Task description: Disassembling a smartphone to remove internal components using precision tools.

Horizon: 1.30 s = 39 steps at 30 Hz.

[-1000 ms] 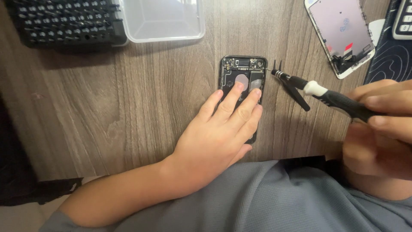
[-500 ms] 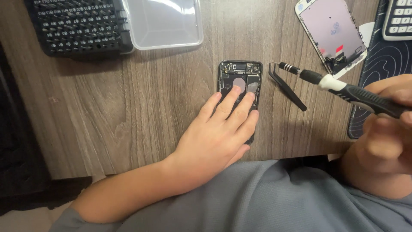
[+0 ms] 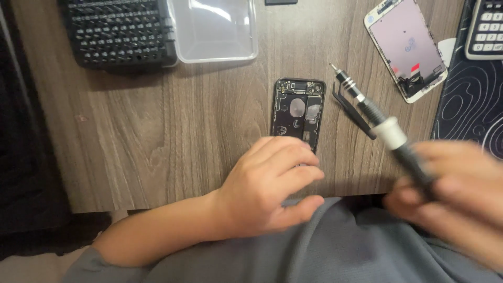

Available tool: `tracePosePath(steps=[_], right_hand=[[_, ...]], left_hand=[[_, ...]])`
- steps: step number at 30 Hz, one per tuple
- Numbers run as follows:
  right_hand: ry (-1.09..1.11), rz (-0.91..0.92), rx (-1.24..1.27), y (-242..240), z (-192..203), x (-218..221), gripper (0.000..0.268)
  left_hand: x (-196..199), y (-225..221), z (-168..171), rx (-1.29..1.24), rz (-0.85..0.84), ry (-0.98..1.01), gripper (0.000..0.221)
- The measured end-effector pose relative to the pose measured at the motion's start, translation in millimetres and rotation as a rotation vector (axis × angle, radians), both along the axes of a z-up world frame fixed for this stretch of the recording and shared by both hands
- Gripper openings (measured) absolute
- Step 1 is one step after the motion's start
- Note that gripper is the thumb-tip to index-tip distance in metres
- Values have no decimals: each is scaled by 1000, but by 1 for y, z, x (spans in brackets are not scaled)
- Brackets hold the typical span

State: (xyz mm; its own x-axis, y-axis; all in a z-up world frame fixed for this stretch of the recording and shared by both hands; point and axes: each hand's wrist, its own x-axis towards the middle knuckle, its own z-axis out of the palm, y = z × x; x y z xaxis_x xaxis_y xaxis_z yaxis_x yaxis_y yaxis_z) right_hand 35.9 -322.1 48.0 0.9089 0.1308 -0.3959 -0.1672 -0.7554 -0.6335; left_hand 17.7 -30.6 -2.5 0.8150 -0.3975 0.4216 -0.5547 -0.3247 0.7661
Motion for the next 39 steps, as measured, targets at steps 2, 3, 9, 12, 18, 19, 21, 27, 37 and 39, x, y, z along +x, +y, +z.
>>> tracePosePath(steps=[2,3,9,12,18,19,21,27,37,39], right_hand=[[-473,561,287,-12,-8,-24,52],[-478,562,287,11,-12,-5,52],[-1375,1048,591,78,-55,31,13],[-1491,1044,615,87,-64,32,14],[-1558,1131,542,98,-63,36,9],[-1570,1143,524,99,-63,36,10],[-1585,1155,512,101,-61,38,11],[-1549,1195,467,102,-60,36,16],[-1410,1196,358,70,-53,49,7],[-1325,1165,359,52,-57,53,7]], left_hand=[[-2,1,1,-230,-42,179,20],[-2,3,1,-229,-42,174,20],[0,11,4,-387,-70,453,21],[-2,11,1,-411,-41,479,22],[0,9,1,-407,12,464,24],[0,9,0,-402,26,468,23],[-1,8,0,-393,45,472,22],[-1,9,2,-375,48,445,30],[5,30,17,-209,176,337,23],[7,40,18,-173,194,312,25]])
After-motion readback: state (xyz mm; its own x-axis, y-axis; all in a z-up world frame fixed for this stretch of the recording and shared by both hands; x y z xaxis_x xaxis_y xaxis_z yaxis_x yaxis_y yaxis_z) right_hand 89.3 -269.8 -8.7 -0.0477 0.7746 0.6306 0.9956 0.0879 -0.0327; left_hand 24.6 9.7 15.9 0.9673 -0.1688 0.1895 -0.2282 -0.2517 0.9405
